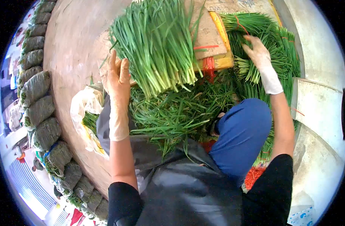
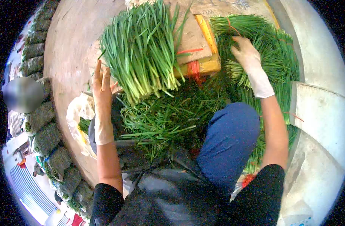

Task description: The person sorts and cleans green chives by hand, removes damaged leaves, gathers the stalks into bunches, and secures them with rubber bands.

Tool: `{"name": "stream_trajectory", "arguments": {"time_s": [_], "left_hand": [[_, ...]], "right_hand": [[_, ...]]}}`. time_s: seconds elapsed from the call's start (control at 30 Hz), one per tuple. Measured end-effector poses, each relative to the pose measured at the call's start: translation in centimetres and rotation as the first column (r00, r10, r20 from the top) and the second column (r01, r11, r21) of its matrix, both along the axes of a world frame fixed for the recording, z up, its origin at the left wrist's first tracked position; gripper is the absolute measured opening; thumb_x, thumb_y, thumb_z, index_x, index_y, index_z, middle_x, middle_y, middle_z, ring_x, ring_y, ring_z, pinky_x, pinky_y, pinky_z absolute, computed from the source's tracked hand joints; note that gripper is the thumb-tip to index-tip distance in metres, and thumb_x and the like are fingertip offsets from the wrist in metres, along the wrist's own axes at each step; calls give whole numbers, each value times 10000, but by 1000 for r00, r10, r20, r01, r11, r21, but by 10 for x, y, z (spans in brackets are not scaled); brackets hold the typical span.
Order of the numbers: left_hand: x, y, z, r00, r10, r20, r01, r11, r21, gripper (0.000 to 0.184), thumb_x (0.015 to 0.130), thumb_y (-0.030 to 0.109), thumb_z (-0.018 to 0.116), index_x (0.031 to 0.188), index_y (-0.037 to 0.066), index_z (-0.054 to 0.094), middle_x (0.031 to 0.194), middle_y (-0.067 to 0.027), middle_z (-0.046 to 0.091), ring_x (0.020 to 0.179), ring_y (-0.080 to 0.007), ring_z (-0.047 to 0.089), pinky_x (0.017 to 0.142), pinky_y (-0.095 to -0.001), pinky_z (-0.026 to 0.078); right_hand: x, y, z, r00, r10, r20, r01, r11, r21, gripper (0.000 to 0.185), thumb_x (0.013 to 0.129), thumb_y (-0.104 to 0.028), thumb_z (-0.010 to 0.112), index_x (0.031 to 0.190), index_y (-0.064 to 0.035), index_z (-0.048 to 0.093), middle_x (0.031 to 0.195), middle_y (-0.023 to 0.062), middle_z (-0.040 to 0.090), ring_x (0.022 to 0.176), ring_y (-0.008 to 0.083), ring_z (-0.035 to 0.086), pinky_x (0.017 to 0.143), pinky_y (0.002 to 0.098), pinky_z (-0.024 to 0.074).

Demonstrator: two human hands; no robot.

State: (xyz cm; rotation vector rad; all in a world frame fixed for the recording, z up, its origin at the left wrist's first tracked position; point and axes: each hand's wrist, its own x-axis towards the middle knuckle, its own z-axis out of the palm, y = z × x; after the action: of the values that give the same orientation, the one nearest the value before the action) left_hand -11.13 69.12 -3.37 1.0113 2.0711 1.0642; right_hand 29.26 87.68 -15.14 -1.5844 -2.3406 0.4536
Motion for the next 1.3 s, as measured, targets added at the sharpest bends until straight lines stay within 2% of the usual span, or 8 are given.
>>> {"name": "stream_trajectory", "arguments": {"time_s": [0.07, 0.17, 0.37, 0.47, 0.53, 0.8, 1.2, 1.3], "left_hand": [[-32, -11, -29, 996, 46, -80, -37, 993, 110, 535, 914, 292, 590, 1378, 76, 437, 1117, -169, 644, 961, -233, 639, 806, -332, 508], [-63, -31, -30, 908, -26, -419, -33, 991, -133, 324, 830, 133, 590, 1146, 95, 649, 1002, -130, 686, 926, -234, 660, 819, -334, 503], [-89, -50, -58, 818, -187, -545, 77, 973, -218, 370, 735, 357, 736, 1003, 107, 690, 840, -111, 675, 864, -286, 641, 746, -388, 500], [-84, -43, -59, 828, -222, -514, 56, 947, -318, 313, 738, 295, 745, 939, 63, 685, 862, -128, 686, 812, -263, 666, 712, -348, 507], [-89, -40, -60, 834, -230, -501, 80, 950, -303, 275, 745, 281, 737, 910, 66, 688, 834, -126, 685, 787, -270, 666, 703, -351, 508], [-97, -33, -67, 979, -203, -3, 196, 949, -247, 160, 744, 116, 703, 868, 15, 699, 797, -70, 688, 692, -127, 611, 640, -252, 476], [-73, -33, -31, 929, -263, -262, 171, 929, -328, 186, 724, 203, 700, 795, 31, 696, 719, -56, 662, 676, -129, 599, 658, -268, 467], [-57, -12, -17, 955, -236, 178, 254, 963, -87, 174, 747, 199, 691, 793, 31, 684, 697, -25, 622, 670, -107, 559, 657, -247, 437]], "right_hand": [[-52, 0, 35, 950, 279, -143, -293, 952, -90, 430, 860, -336, 568, 1198, -69, 572, 1190, 148, 576, 1092, 304, 563, 898, 403, 469], [-122, -16, 64, 815, 512, 273, -461, 857, -231, 457, 829, -410, 638, 1093, -43, 570, 1051, 159, 595, 957, 322, 607, 810, 392, 489], [-134, -5, 53, 767, 548, 332, -515, 836, -191, 356, 825, -368, 634, 938, -31, 614, 828, 210, 631, 820, 388, 619, 717, 448, 491], [-141, -14, 69, 793, 497, 351, -443, 867, -227, 329, 827, -312, 645, 968, -16, 611, 813, 175, 643, 740, 311, 637, 661, 389, 495], [-137, -18, 73, 983, 126, -131, -177, 825, -536, 334, 841, -282, 657, 1039, -16, 617, 790, 91, 637, 667, 167, 594, 605, 291, 467], [-126, -22, 77, 737, -267, -621, -466, 465, -753, 343, 889, -166, 602, 1181, 13, 577, 1062, 76, 663, 937, 116, 616, 845, 233, 491], [-159, -31, 83, 825, 152, -545, -399, 839, -369, 294, 844, -286, 692, 1024, -55, 673, 977, 19, 654, 955, 118, 575, 872, 257, 429], [-195, -44, 85, 730, 74, -679, -457, 791, -406, 259, 862, -265, 677, 1005, -48, 669, 959, 7, 641, 911, 101, 570, 833, 250, 442]]}}
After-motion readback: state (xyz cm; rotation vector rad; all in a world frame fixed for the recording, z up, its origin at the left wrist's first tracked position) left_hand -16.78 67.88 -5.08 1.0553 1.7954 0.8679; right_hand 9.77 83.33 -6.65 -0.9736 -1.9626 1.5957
